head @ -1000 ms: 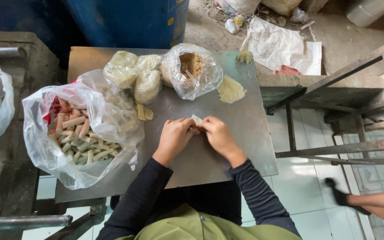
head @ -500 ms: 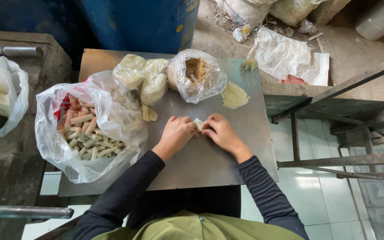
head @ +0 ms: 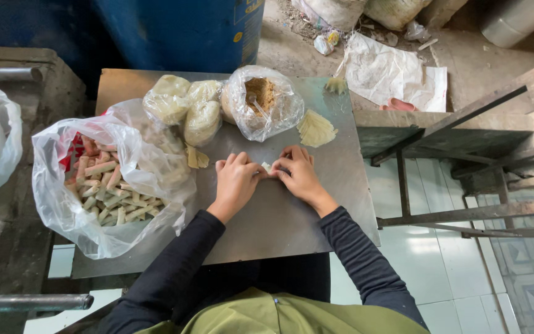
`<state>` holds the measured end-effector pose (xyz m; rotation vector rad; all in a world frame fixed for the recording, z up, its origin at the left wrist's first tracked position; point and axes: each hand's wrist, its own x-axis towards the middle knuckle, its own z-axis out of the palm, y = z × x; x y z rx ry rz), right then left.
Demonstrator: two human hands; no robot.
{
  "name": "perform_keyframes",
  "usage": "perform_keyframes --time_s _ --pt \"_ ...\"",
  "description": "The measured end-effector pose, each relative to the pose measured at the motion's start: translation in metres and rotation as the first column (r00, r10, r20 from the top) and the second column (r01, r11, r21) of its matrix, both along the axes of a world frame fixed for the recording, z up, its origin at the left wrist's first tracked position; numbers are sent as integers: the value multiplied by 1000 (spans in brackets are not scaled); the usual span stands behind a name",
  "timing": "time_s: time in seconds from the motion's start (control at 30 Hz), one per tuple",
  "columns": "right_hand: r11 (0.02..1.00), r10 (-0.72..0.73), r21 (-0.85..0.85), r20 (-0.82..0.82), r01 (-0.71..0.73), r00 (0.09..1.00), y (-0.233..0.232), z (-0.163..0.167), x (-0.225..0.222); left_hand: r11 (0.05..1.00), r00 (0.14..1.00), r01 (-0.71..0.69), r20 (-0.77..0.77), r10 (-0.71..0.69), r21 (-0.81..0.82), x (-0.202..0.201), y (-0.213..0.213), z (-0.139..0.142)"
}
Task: The person sits at a metal table and folds triangular pastry wrappers, scoops brown filling from a plastic-lined container with a small spoon onto a wrapper, folds the wrapper over the filling, and sets the filled pastry aside. Finished rolled pastries are collected in a plastic bag on the table.
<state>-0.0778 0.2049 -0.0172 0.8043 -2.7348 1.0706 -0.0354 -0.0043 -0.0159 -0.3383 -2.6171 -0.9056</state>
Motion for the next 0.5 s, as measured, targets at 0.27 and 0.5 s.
perform_keyframes --time_s 0.27,0.5 --pt "980 -191 42 -79 195 978 -15 -8 5 976 973 -216 -88 214 -13 2 16 -12" --pt "992 -126 15 -59 127 990 -12 -6 0 977 976 -212 -49 213 21 -2 14 -14"
